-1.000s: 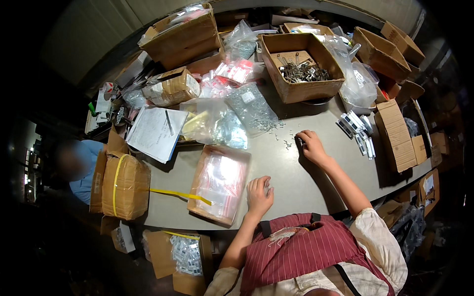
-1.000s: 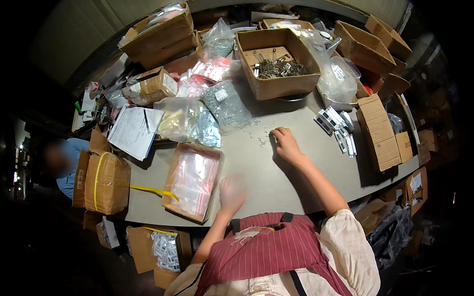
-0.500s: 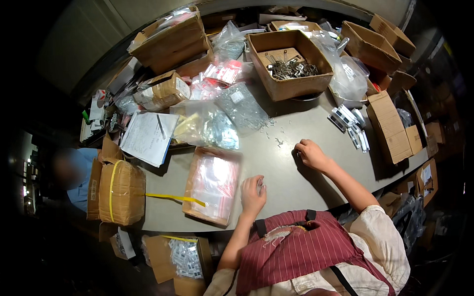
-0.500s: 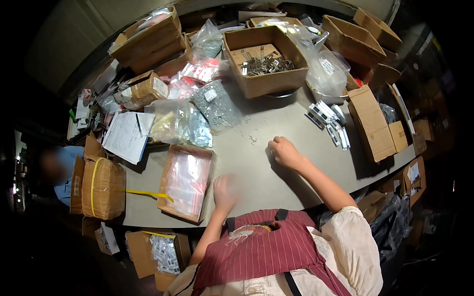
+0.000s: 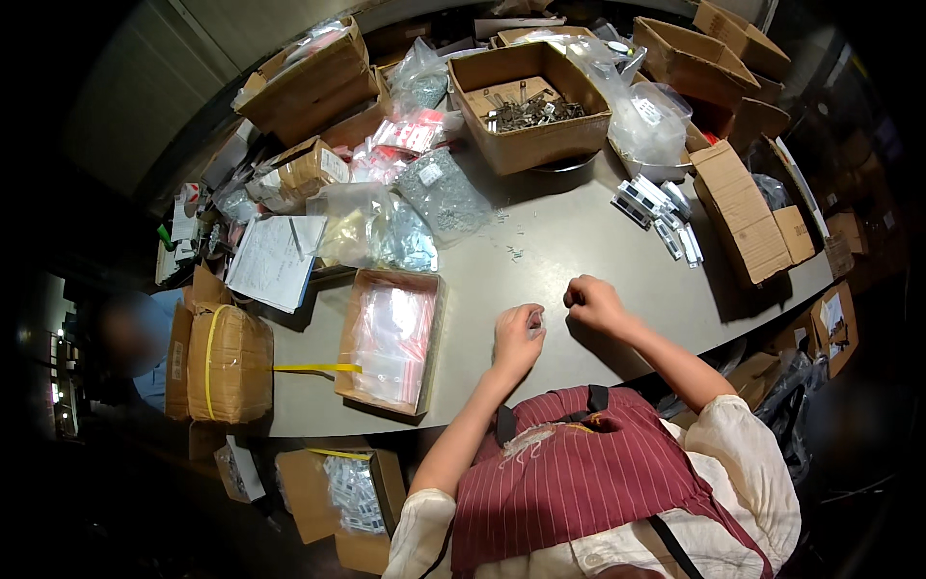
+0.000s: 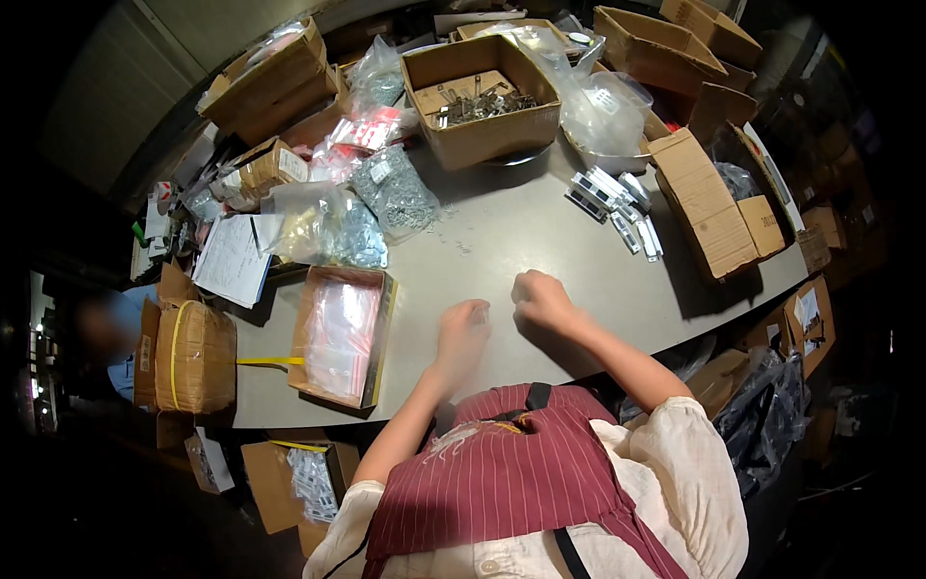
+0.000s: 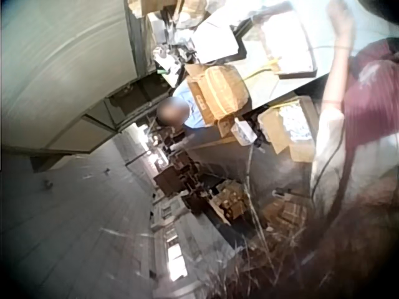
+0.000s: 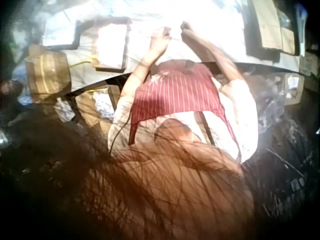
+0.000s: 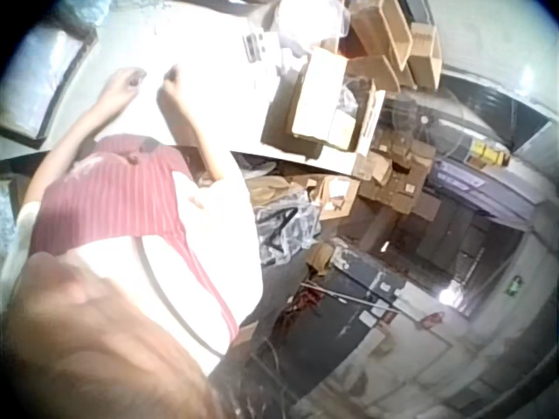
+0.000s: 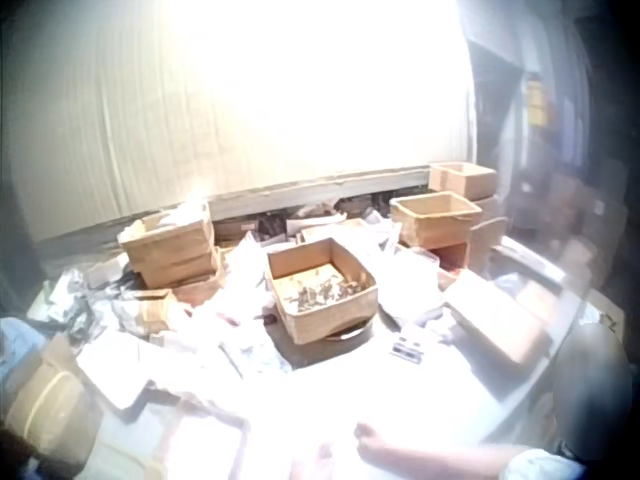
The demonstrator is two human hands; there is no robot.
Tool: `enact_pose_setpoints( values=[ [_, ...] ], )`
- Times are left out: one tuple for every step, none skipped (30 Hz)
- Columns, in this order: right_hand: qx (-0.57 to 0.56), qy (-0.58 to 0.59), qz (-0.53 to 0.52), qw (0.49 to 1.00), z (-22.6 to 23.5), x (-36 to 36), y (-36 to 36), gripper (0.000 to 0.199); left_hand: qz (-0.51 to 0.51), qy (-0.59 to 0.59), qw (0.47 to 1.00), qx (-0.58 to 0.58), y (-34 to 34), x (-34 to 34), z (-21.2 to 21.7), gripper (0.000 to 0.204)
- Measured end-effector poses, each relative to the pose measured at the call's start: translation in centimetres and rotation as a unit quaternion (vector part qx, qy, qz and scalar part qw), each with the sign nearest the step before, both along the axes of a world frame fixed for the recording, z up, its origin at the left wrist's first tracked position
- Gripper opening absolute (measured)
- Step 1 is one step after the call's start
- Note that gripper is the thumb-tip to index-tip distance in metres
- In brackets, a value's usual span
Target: The person stands at a cluttered workbench in a warehouse and assembles small metal hardware components. They pick up individual metal pieces from a box and the table, fit them together by hand, and place the assembled units into a cardboard box.
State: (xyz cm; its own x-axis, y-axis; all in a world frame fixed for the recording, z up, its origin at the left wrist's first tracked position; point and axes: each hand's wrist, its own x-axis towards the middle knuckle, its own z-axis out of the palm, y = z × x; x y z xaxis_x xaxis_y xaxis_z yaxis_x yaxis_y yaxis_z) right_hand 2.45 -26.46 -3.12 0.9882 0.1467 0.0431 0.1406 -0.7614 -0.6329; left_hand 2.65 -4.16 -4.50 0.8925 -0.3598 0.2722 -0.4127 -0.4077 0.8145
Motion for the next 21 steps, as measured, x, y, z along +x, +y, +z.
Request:
enact_pose_setpoints(
  values=[
    [0.137, 0.089, -0.035, 0.986, -0.7, 0.6, -0.9, 0.015, -0.008, -0.007, 1.000, -0.003, -0.7, 0.1, -0.1, 0.036],
    [0.270, 0.176, -0.068, 0.944, -0.4, 1.2, -1.4, 0.013, -0.018, -0.006, 1.000, -0.009, -1.3, 0.2, -0.5, 0.036],
    [0.405, 0.244, -0.070, 0.878, 0.1, 1.4, -2.4, 0.010, -0.027, -0.004, 1.000, -0.016, -1.8, 0.3, -0.8, 0.035],
    [0.439, 0.241, -0.065, 0.863, 0.4, 1.2, -2.7, 0.010, -0.036, -0.003, 0.999, -0.022, -2.3, 0.5, -1.1, 0.034],
    [0.471, 0.237, -0.061, 0.847, 1.1, 1.0, -2.8, 0.010, -0.052, 0.047, 0.997, -0.030, -2.8, 0.7, -1.1, 0.034],
    [0.504, 0.235, -0.057, 0.829, 2.0, 0.7, -2.7, 0.010, -0.067, 0.098, 0.992, -0.036, -3.2, 0.7, -1.0, 0.033],
    [0.522, 0.238, -0.021, 0.819, 3.1, 0.3, -2.4, 0.009, -0.082, 0.148, 0.985, -0.043, -3.5, 0.7, -0.9, 0.033],
    [0.498, 0.230, 0.005, 0.836, 4.1, -0.1, -1.9, 0.009, -0.082, 0.151, 0.984, -0.053, -3.7, 0.6, -1.2, 0.033],
    [0.474, 0.220, 0.031, 0.852, 4.9, -0.3, -1.5, 0.010, -0.085, 0.153, 0.983, -0.061, -4.1, 0.7, -1.4, 0.033],
    [0.449, 0.209, 0.056, 0.867, 5.2, -0.3, -1.1, 0.011, -0.083, 0.158, 0.981, -0.073, -4.2, 0.6, -1.7, 0.033],
    [0.401, 0.176, 0.078, 0.896, 5.1, -0.4, -1.1, 0.013, -0.085, 0.164, 0.979, -0.085, -4.6, 0.5, -1.1, 0.033],
    [0.398, 0.171, 0.053, 0.900, 4.8, -0.5, -1.4, 0.014, -0.082, 0.172, 0.977, -0.100, -4.8, 0.3, -0.5, 0.033],
    [0.395, 0.166, 0.029, 0.903, 4.4, -0.4, -1.6, 0.015, -0.078, 0.181, 0.974, -0.114, -5.0, 0.1, 0.2, 0.032],
    [0.389, 0.161, 0.008, 0.907, 4.3, -0.1, -1.8, 0.015, -0.071, 0.187, 0.971, -0.131, -5.0, 0.0, 0.7, 0.032],
    [0.298, 0.137, -0.026, 0.944, 4.1, 0.4, -2.3, 0.017, -0.059, 0.137, 0.980, -0.130, -4.8, 0.1, -0.9, 0.032],
    [0.210, 0.101, -0.026, 0.972, 3.7, 0.4, -2.5, 0.018, -0.061, 0.164, 0.976, -0.130, -4.6, 0.0, -1.4, 0.033],
    [0.121, 0.065, -0.029, 0.990, 2.9, 0.3, -2.8, 0.020, -0.066, 0.193, 0.970, -0.129, -4.5, -0.1, -0.9, 0.034],
    [0.030, 0.026, -0.029, 0.999, 2.2, 0.4, -3.1, 0.021, -0.069, 0.220, 0.965, -0.129, -4.4, -0.2, 0.3, 0.035],
    [0.009, 0.014, -0.001, 1.000, 1.2, 0.0, -3.3, 0.025, -0.060, 0.251, 0.956, -0.143, -4.5, -0.5, 1.5, 0.038],
    [-0.025, 0.054, 0.006, 0.998, 1.1, -0.4, -2.9, 0.025, -0.055, 0.224, 0.965, -0.127, -4.4, -0.5, 2.1, 0.039],
    [-0.044, 0.038, 0.014, 0.998, -0.3, -0.7, -2.8, 0.025, -0.052, 0.198, 0.972, -0.112, -4.3, -0.5, 2.5, 0.040]
  ],
)
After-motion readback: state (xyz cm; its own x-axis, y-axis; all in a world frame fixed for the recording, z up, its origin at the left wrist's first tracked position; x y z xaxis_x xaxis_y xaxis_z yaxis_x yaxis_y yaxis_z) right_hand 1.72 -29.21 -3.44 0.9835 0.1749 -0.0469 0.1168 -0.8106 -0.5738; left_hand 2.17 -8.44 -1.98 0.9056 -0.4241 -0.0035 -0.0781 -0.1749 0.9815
